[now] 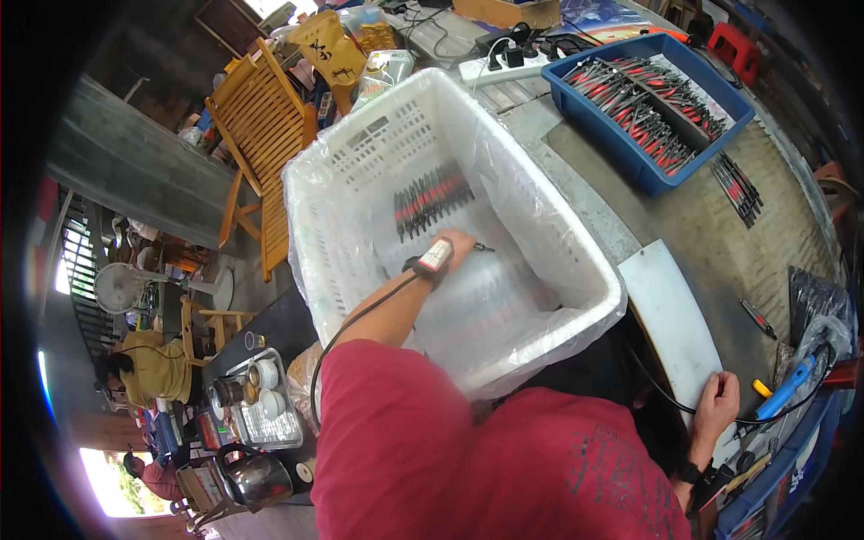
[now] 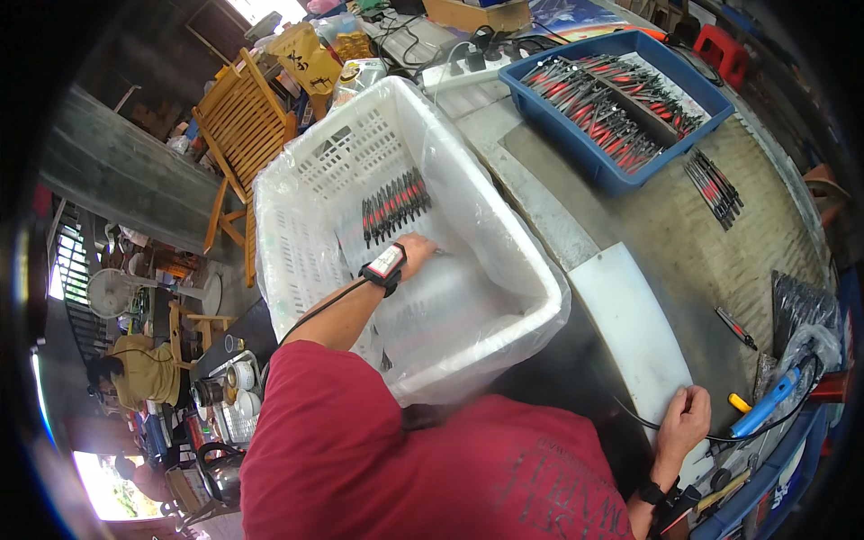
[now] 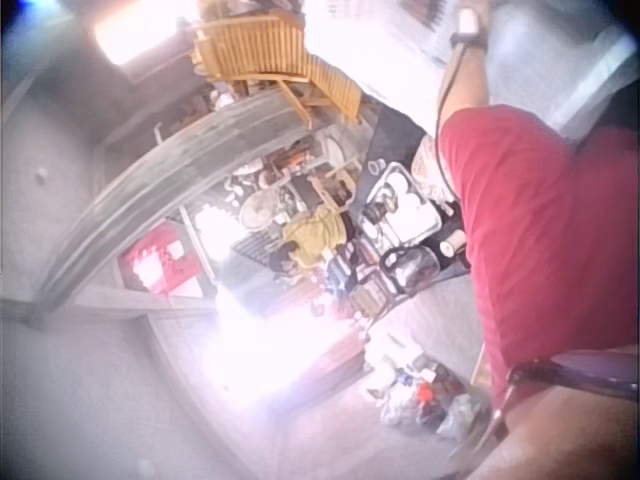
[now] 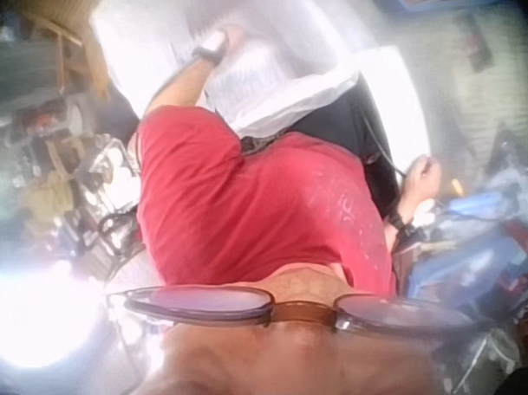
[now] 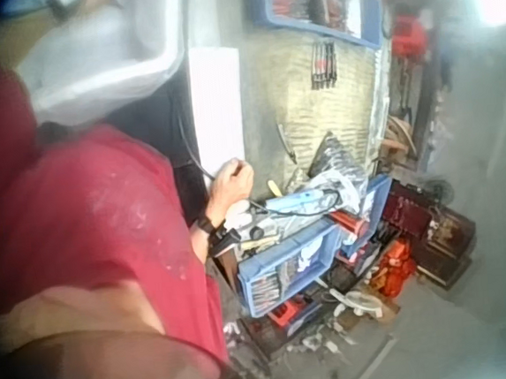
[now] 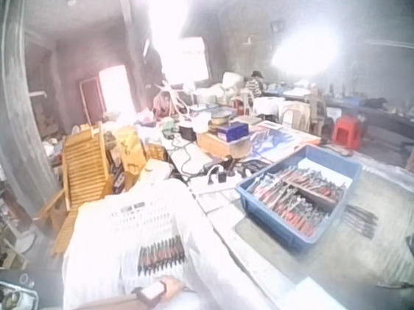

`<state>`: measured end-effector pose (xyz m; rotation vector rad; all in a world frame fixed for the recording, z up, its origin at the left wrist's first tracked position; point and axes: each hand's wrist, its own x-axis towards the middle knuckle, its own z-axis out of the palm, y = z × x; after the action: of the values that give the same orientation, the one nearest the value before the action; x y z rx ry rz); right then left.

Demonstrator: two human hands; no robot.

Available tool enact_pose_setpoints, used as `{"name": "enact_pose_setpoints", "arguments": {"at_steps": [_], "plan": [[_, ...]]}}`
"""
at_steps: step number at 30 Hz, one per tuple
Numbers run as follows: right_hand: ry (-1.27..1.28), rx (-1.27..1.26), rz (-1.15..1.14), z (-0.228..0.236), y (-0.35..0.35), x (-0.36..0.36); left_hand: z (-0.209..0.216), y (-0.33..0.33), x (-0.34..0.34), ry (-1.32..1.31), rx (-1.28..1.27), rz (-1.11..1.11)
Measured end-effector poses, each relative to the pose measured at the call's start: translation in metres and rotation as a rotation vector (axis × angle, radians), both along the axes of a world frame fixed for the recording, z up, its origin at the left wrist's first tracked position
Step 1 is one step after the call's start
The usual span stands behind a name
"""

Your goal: The person repeatedly picks up small black pens with red accents from a table and places them into a white plastic basket lined with a clear bag. The pens are arranged in neat rows inside the basket.

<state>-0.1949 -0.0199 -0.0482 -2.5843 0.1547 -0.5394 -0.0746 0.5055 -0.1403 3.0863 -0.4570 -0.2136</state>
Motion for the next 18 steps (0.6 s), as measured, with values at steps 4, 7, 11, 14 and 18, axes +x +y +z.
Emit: {"name": "enact_pose_setpoints", "arguments": {"at_steps": [4,7,11,14,18], "plan": [[-0.016,0.003,0.01,0.0,0.001,0.0,-0.017,-0.003,-0.002,-0.135,-0.022,-0.109],[-0.004,0.008,0.006,0.001,0.001,0.0,-0.02,-0.007,-0.006,-0.277,0.017,-0.164],[0.001,0.012,0.001,-0.001,0.0,0.001,-0.013,-0.014,-0.009,-0.297,0.042,-0.115],[0.009,0.021,-0.002,-0.001,0.0,0.0,-0.006,-0.021,-0.014,-0.261,-0.12,0.055],[0.01,0.008,-0.004,-0.002,-0.001,0.001,-0.006,-0.025,-0.014,0.031,-0.421,0.633]]}}
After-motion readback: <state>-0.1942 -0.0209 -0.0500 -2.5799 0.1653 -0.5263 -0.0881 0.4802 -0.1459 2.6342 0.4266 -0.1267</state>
